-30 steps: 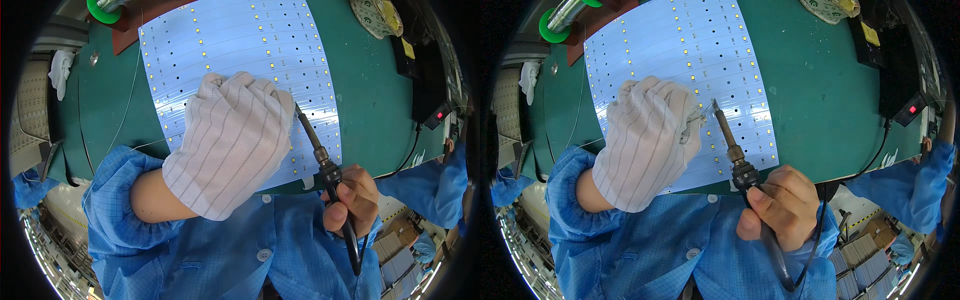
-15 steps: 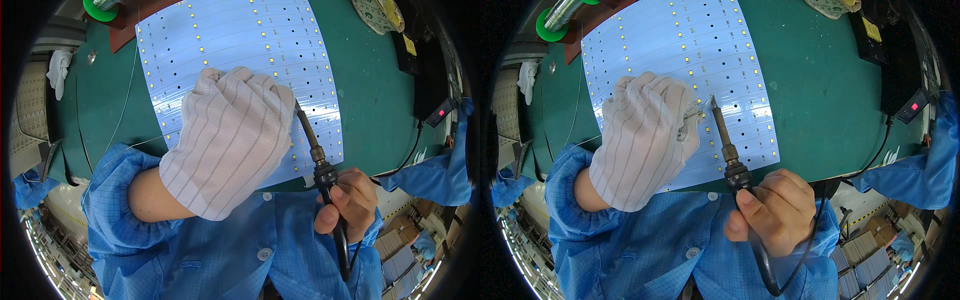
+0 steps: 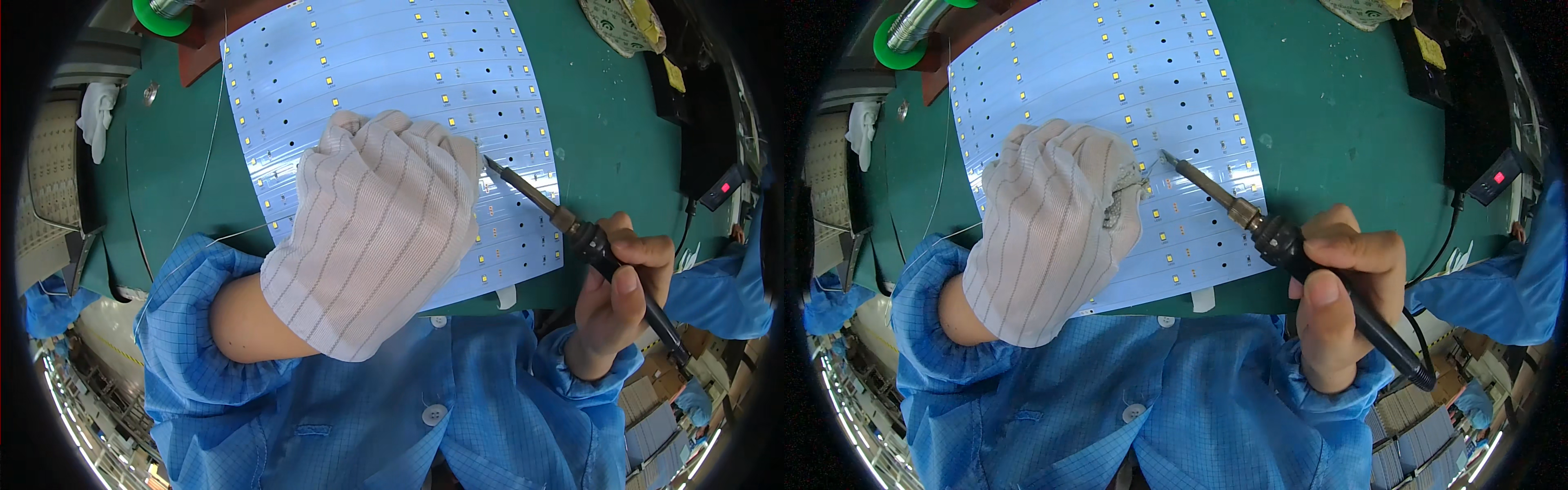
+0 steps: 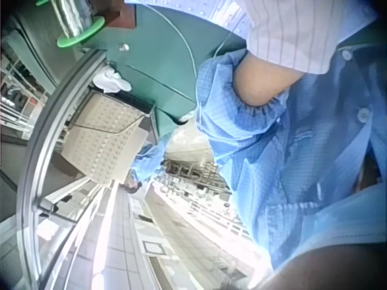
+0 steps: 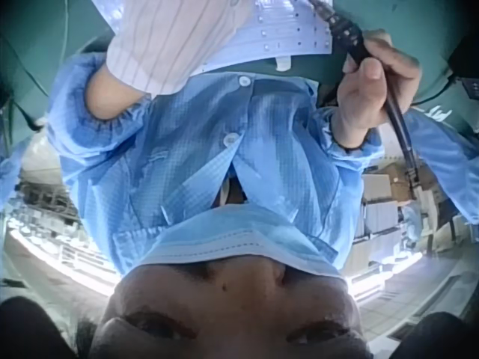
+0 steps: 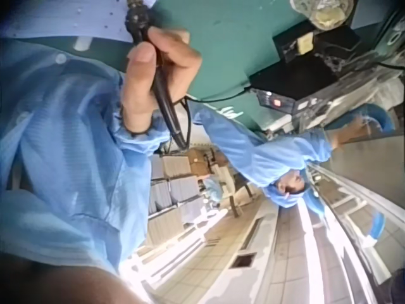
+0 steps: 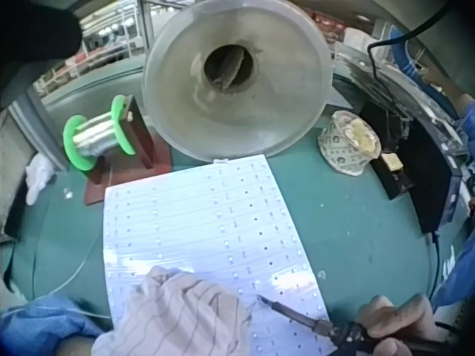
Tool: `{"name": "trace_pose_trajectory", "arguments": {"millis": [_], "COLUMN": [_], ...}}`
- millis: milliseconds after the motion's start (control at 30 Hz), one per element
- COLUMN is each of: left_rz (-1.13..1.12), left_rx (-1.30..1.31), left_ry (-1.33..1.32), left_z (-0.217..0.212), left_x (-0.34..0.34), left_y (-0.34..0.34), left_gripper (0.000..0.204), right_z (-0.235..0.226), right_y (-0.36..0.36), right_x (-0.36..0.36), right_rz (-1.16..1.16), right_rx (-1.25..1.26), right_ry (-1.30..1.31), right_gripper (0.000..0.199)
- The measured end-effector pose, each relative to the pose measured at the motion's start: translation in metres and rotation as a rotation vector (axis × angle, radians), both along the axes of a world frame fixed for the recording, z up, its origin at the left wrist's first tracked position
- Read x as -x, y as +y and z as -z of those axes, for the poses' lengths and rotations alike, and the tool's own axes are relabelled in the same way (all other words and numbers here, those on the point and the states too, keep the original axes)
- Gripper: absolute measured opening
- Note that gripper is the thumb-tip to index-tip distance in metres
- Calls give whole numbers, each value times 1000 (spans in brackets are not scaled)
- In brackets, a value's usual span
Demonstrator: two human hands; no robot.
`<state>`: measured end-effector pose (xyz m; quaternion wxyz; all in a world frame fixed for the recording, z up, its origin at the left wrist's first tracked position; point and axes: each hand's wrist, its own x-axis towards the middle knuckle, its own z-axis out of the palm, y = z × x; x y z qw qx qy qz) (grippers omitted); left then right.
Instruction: The person aligns an LED circuit board on the workbench, feeds soldering wire from a spool, and solders connection points across the board using a soldering iron and the wire.
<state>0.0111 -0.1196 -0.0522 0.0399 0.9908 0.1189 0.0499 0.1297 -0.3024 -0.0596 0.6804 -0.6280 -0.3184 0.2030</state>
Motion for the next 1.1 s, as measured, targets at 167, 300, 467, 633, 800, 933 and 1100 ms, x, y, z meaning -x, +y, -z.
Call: {"name": "trace_pose_trajectory", "arguments": {"millis": [167,300,467,633,800,933,1100], "left_rz": [6,-9,-10,-4,-2,44,188], "left_rx": [26,0,9,20,-11,-18,320], "left_ry": [6,8,16,74,25,-42,-87], "left_z": [9,5,4,2,1,-1,-25], "left_x": [-7,-7,-6,-2,-1,-7,-5], "left_y": [-2,-3,-4,-4,-3,3,12], "left_gripper": [22,23,24,23,21,16,12], "right_z": [4,2,2,3,4,3,-13], "right_y": [-2,-1,-2,-3,-8,-10,-16], "right_x": [-2,-3,-3,-6,-6,-4,1], "right_rz": [40,17,11,80,133,107,-44], "right_rx": [37,40,58,-14,32,50,15], "right_ry": [-2,5,-28,-165,-318,-378,-208], "right_gripper": [24,24,24,28,30,37,43]}}
